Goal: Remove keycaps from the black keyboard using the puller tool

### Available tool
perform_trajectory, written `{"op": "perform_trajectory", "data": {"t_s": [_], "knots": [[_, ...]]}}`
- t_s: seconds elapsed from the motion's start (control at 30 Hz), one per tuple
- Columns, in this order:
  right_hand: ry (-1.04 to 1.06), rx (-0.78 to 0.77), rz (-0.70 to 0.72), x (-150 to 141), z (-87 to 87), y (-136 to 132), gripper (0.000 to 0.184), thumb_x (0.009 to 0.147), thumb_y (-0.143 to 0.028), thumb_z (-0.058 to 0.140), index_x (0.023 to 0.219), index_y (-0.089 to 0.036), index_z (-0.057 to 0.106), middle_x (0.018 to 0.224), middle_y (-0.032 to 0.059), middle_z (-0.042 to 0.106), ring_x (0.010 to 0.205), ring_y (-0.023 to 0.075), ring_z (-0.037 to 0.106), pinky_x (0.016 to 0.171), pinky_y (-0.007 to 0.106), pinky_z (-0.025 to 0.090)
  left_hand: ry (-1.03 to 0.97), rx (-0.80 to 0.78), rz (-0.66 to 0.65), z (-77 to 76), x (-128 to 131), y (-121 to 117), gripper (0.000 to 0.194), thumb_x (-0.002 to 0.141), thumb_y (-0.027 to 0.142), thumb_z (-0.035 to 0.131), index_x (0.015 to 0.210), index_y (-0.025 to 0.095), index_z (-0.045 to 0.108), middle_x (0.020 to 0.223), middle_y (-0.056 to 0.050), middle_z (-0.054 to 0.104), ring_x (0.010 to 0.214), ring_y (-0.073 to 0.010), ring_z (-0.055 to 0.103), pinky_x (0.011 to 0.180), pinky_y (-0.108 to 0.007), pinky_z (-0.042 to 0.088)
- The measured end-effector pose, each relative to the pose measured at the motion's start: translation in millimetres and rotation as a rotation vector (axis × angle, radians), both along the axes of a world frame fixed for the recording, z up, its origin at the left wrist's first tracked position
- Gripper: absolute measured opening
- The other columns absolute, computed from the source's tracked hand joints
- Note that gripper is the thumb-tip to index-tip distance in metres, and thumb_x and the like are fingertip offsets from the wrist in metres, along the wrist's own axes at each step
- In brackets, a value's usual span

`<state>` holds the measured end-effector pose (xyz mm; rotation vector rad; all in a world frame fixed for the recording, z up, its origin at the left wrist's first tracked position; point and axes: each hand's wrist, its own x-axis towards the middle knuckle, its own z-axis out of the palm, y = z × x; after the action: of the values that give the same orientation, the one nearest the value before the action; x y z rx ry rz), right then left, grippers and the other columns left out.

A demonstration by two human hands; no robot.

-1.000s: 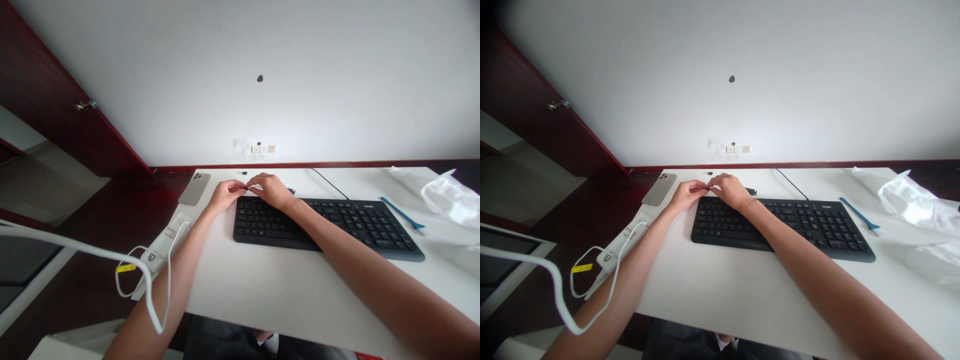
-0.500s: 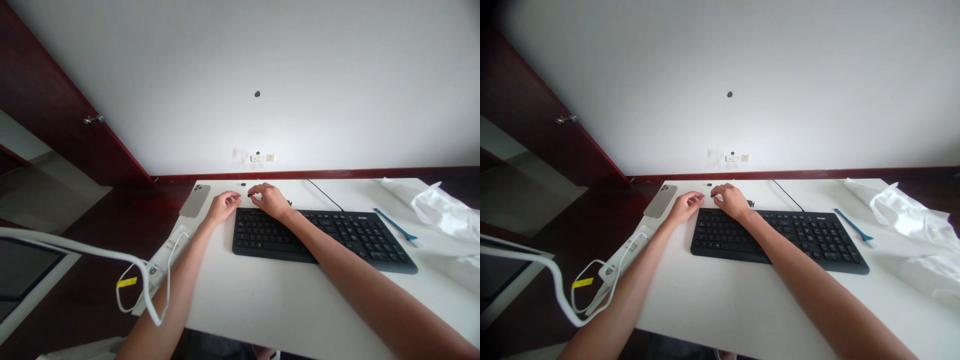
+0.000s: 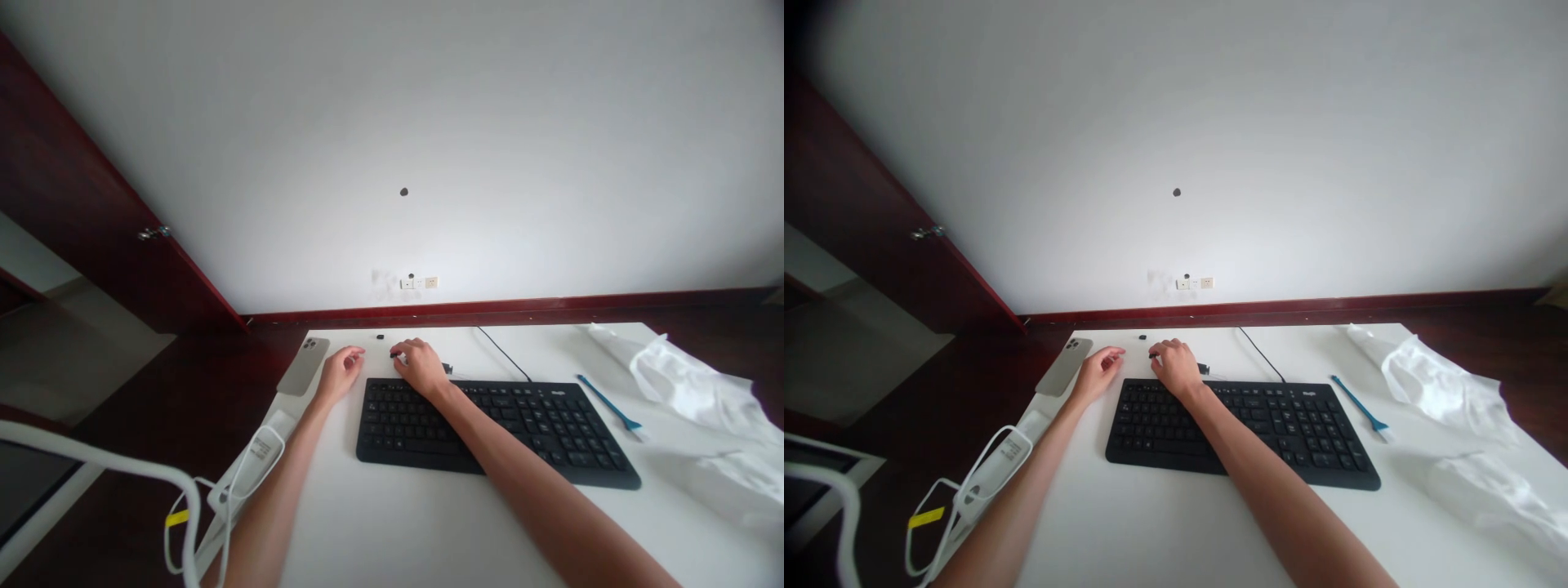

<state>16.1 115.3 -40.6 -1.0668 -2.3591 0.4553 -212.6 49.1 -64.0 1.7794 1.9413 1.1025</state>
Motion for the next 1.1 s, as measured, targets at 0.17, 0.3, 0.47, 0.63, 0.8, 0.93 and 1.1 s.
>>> {"op": "perform_trajectory", "data": {"t_s": [0.17,0.3,0.47,0.63,0.8,0.93,1.1], "knots": [[0.010,-0.009,-0.023,-1.6,-2.1,1.6,0.023,0.091,-0.015,0.060,0.107,-0.020,0.076,0.106,0.0075,0.077,0.105,0.0255,0.064,0.096,0.035,0.047,-0.009,0.006,-0.012,-1.8,-1.6,-0.3,0.024,0.091,0.030,0.060,0.109,0.022,0.074,0.096,-0.003,0.075,0.074,-0.0148,0.064,0.074,-0.026,0.051],[-0.007,0.015,-0.030,-3.1,-2.4,1.7,0.022,0.092,-0.015,0.060,0.107,-0.020,0.076,0.105,0.0078,0.077,0.103,0.0257,0.064,0.094,0.036,0.047,0.006,-0.003,-0.010,0.1,0.6,-1.2,0.023,0.091,0.028,0.059,0.108,0.022,0.073,0.094,-0.003,0.074,0.070,-0.0141,0.062,0.072,-0.026,0.050],[-0.049,0.064,-0.015,-4.4,-5.0,3.2,0.023,0.094,-0.016,0.059,0.110,-0.020,0.075,0.105,0.0088,0.076,0.104,0.0276,0.062,0.095,0.040,0.045,0.015,0.011,0.025,0.2,1.8,-0.8,0.022,0.090,0.021,0.058,0.107,0.022,0.072,0.092,-0.003,0.074,0.072,-0.0154,0.064,0.077,-0.027,0.050],[-0.057,0.093,-0.006,-6.0,-7.7,4.2,0.024,0.094,-0.013,0.058,0.111,-0.018,0.074,0.104,0.0094,0.076,0.103,0.0280,0.062,0.094,0.040,0.045,0.037,0.003,0.053,-2.9,1.5,2.6,0.022,0.089,0.019,0.056,0.105,0.022,0.071,0.088,-0.003,0.073,0.074,-0.0171,0.065,0.078,-0.030,0.050],[-0.068,0.109,-0.017,-6.9,-5.8,3.1,0.020,0.094,-0.013,0.059,0.106,-0.020,0.073,0.099,0.0087,0.075,0.100,0.0269,0.063,0.092,0.039,0.044,0.087,-0.003,0.049,-3.6,3.3,3.4,0.022,0.089,0.017,0.057,0.105,0.023,0.070,0.086,-0.002,0.070,0.074,-0.0180,0.064,0.078,-0.030,0.049],[-0.084,0.114,-0.030,-7.5,-2.7,1.2,0.016,0.093,-0.013,0.061,0.103,-0.020,0.071,0.094,0.0073,0.075,0.098,0.0264,0.063,0.091,0.038,0.043,0.141,0.018,0.036,-5.3,3.6,2.2,0.022,0.089,0.016,0.057,0.105,0.023,0.069,0.087,-0.002,0.068,0.075,-0.0183,0.063,0.078,-0.031,0.049],[-0.083,0.107,-0.016,-7.0,-0.7,0.0,0.016,0.093,-0.014,0.061,0.104,-0.021,0.071,0.096,0.0072,0.076,0.102,0.0265,0.063,0.093,0.038,0.042,0.160,0.028,0.034,-6.0,3.3,3.2,0.023,0.089,0.014,0.056,0.105,0.023,0.069,0.086,-0.002,0.068,0.075,-0.0177,0.064,0.079,-0.030,0.049]]}}
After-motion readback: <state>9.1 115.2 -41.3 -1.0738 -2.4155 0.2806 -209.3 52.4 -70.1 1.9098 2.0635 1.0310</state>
